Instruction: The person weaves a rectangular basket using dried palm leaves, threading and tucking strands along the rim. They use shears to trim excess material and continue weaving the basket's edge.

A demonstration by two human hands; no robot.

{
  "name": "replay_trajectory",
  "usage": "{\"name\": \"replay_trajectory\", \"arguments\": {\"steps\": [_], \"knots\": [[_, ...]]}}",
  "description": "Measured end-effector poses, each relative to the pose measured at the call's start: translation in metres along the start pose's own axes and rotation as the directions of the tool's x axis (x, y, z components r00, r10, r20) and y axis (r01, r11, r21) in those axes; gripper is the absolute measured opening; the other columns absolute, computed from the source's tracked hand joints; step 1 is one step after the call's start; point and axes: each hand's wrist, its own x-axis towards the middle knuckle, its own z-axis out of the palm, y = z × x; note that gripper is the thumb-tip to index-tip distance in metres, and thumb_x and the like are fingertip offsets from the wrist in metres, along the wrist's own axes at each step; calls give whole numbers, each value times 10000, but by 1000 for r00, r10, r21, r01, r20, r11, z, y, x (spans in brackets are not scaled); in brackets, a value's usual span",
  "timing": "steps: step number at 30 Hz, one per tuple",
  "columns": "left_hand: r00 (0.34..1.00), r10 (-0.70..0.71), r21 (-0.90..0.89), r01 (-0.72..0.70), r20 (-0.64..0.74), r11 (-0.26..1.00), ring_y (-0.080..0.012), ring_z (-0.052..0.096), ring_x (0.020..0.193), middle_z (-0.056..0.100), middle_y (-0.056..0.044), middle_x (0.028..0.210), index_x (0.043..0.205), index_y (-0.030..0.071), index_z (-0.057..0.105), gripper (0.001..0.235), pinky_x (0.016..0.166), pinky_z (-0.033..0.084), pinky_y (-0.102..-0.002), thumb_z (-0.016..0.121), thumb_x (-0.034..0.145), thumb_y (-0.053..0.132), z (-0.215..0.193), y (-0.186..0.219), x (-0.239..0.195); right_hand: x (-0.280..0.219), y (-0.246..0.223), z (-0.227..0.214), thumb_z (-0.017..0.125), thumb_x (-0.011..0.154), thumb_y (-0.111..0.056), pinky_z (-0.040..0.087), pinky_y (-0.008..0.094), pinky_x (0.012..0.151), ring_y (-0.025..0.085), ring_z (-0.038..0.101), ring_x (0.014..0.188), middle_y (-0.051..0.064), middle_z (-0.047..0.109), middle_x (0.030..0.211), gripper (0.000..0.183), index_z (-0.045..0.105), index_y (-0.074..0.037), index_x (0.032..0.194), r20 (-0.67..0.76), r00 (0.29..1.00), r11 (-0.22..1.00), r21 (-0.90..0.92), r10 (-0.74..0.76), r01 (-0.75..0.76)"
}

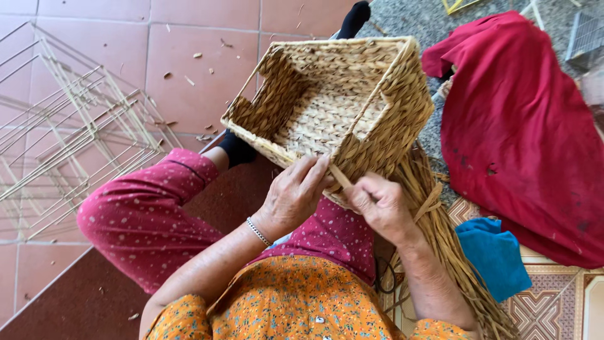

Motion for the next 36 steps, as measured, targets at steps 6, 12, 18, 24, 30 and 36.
{"name": "replay_trajectory", "arguments": {"steps": [6,12,18,24,30,36], "knots": [[1000,29,3,-29,5,1000,-307,644,944,606,-145,1064,1330,-41,544,453,795,564,-388,732,938,87,8,-6,-8,-23,7,32,671,1000,-178,390,347,490,181,496,538,61,505,628,360,528,-25,708,-127,963,932,-308,-239,191],[993,-97,-118,105,70,987,-300,672,926,642,-123,1074,1336,28,565,452,770,572,-387,771,954,157,3,-14,-6,-32,-9,42,627,1020,-160,435,314,492,158,574,529,42,596,642,311,551,-28,750,-172,970,982,-110,-171,153],[997,76,-169,-76,-11,983,-374,645,1017,622,-233,1162,1385,-29,462,665,841,563,-408,773,846,205,-10,-9,-11,-38,-55,33,667,1012,-241,436,330,524,175,556,568,35,592,658,308,652,-41,778,-62,917,904,-208,-393,373],[906,-399,-641,392,143,660,-250,698,1063,738,-137,1173,1391,-4,599,372,973,565,-360,534,1126,248,-5,-20,-27,-8,-57,39,634,1025,-374,494,390,778,224,617,826,42,662,864,305,683,-91,920,-37,818,765,-378,-575,521],[657,-649,-917,358,383,-178,-209,733,847,740,-129,1038,1193,-28,621,373,827,606,-376,523,1058,306,-16,-44,-37,17,-20,28,788,921,-431,453,478,1041,337,513,1201,154,553,1339,546,614,-55,1277,-170,867,732,-624,-469,274],[537,-823,-981,150,186,-123,-145,610,741,643,-82,905,1106,-11,641,228,719,554,-331,578,1100,208,-72,-99,-52,8,-1,28,889,887,-322,463,495,1088,354,508,1284,167,525,1429,554,593,-140,1317,-106,841,666,-666,-530,336]]}}
